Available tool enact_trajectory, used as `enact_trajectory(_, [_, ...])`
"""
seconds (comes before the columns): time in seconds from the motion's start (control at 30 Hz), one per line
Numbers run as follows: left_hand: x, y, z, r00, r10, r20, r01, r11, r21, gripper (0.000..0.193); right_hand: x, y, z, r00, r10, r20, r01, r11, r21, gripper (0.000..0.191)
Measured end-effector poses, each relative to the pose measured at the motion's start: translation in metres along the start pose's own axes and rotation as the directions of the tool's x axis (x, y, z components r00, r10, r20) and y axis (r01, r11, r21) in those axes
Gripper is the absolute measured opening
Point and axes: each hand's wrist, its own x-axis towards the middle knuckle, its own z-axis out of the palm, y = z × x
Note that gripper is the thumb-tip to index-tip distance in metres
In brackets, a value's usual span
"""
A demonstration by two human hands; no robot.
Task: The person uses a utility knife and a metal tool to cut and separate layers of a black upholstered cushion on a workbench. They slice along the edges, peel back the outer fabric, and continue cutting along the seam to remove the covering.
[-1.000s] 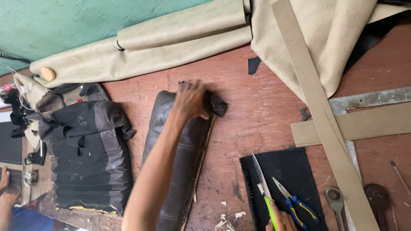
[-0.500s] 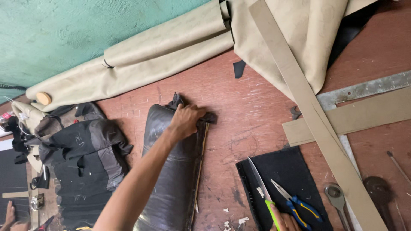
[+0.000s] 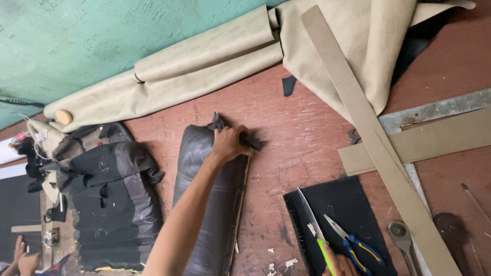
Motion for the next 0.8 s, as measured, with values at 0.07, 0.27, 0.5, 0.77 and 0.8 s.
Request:
enact_trajectory(0.07, [0.004,0.005,0.005,0.996,-0.075,-0.041,0.077,0.995,0.057,0.031,0.003,-0.005,-0.012,0.995,0.029,0.094,-0.034,0.998,0.043,0.06])
enact_trajectory(0.27, [0.004,-0.002,0.024,0.965,-0.093,-0.246,0.073,0.993,-0.088,0.02,0.017,-0.03,-0.042,0.936,0.226,0.271,-0.236,0.972,0.004,0.073])
enact_trajectory(0.5, [0.004,0.01,0.018,0.969,-0.012,-0.246,0.048,0.989,0.141,0.015,0.032,-0.036,-0.051,0.93,0.192,0.313,-0.208,0.978,0.019,0.077])
enact_trajectory(0.77, [-0.13,0.07,0.039,0.802,0.054,-0.595,-0.188,0.968,-0.165,0.028,0.047,-0.04,-0.069,0.906,0.192,0.378,-0.238,0.968,0.078,0.08])
enact_trajectory(0.8, [-0.159,0.08,0.053,0.798,0.12,-0.59,-0.185,0.981,-0.052,0.021,0.05,-0.041,-0.071,0.906,0.195,0.377,-0.256,0.959,0.121,0.081])
